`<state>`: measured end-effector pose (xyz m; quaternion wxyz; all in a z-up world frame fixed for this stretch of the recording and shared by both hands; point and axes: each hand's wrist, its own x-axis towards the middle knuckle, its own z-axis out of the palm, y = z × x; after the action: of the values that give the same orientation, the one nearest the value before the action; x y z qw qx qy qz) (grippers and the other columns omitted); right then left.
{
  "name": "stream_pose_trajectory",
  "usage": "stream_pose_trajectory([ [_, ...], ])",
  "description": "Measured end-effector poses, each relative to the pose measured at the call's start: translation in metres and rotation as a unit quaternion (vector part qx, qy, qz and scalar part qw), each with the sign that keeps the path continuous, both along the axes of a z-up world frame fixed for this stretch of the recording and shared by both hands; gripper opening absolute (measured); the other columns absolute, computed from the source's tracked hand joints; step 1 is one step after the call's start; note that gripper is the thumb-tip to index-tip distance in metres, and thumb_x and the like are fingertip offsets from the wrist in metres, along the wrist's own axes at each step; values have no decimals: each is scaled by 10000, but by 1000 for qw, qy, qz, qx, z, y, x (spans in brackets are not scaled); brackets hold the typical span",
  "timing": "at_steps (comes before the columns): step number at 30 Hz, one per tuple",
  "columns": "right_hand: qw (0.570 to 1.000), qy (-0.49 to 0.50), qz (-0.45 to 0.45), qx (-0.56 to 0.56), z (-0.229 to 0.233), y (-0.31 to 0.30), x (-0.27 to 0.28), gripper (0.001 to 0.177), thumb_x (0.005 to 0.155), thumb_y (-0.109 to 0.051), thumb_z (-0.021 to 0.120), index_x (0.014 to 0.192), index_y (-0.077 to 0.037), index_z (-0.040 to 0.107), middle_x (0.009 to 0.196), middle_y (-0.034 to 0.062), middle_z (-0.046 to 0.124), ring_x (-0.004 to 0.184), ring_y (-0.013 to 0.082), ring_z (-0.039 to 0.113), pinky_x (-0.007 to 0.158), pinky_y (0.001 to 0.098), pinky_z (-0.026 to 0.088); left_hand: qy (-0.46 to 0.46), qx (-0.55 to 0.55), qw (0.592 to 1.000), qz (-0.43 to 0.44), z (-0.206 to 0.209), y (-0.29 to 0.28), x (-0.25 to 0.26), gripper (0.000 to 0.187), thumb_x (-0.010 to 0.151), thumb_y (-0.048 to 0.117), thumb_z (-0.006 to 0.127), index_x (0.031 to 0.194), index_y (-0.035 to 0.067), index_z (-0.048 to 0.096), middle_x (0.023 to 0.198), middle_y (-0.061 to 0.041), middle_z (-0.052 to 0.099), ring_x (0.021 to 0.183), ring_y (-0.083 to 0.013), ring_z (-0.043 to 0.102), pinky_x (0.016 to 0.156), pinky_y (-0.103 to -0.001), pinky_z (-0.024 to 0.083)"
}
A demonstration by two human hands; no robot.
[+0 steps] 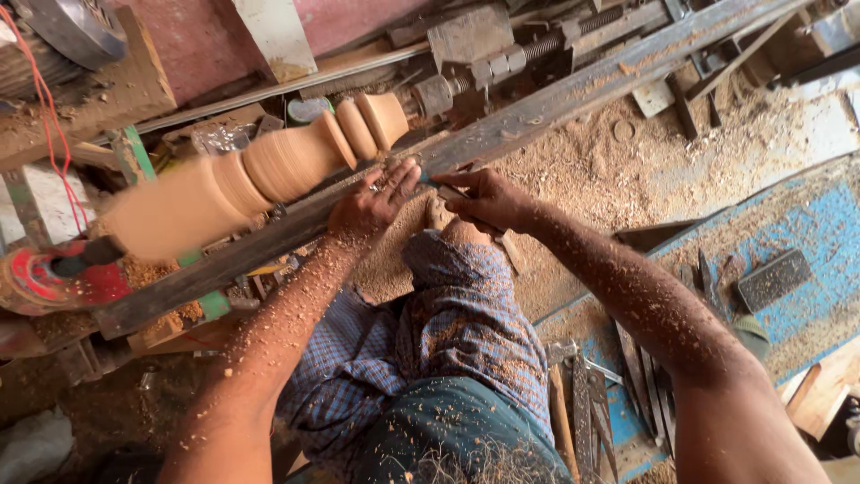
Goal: The person shapes a rotating wooden piece on a lathe using a chisel, carving grooves and refining the profile. The person switches between different chisels to create decorative details and smooth surfaces.
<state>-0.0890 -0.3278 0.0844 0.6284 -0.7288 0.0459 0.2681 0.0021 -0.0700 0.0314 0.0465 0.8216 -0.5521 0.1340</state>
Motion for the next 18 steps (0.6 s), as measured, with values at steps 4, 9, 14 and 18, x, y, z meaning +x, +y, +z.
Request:
stream_pose_trajectory([
  [4, 999, 31, -15, 0, 2, 10, -8, 606, 980, -190, 620, 1564, -212, 460, 689, 9, 631, 439, 41, 492, 365, 239, 431, -44, -33, 998, -23, -19, 4, 4, 461, 1068, 133, 532, 1519, 47, 491, 1525, -109, 555, 1348, -210, 588, 1106, -326, 492],
  [9, 998, 5, -57, 5, -6, 26, -19, 570, 1016, -198, 592, 1564, -166, 440, 784, 39, 707, 436, 59, 479, 359, 243, 425, -106, -58, 987, -105, -46, 10, 17, 379, 1041, 190, 586, 1359, -13, 620, 1420, -128, 664, 1285, -197, 631, 1043, -353, 493],
  [14, 997, 50, -61, 18, -15, 34, -29, 558, 1030, -244, 540, 1569, -179, 410, 737, 7, 675, 422, 70, 489, 336, 236, 440, -228, -130, 948, -180, -46, 6, 28, 302, 1130, 158, 633, 1375, -9, 693, 1418, -192, 664, 1242, -242, 607, 1034, -349, 473],
  [18, 866, 174, -193, 427, -16, 60, -56, 493, 1130, -310, 436, 1572, -148, 289, 675, 6, 548, 424, 91, 439, 324, 228, 384, -68, -110, 990, -55, -38, 7, 5, 315, 1069, 113, 600, 1379, 117, 654, 1482, -30, 621, 1395, -169, 583, 1209, -322, 408],
])
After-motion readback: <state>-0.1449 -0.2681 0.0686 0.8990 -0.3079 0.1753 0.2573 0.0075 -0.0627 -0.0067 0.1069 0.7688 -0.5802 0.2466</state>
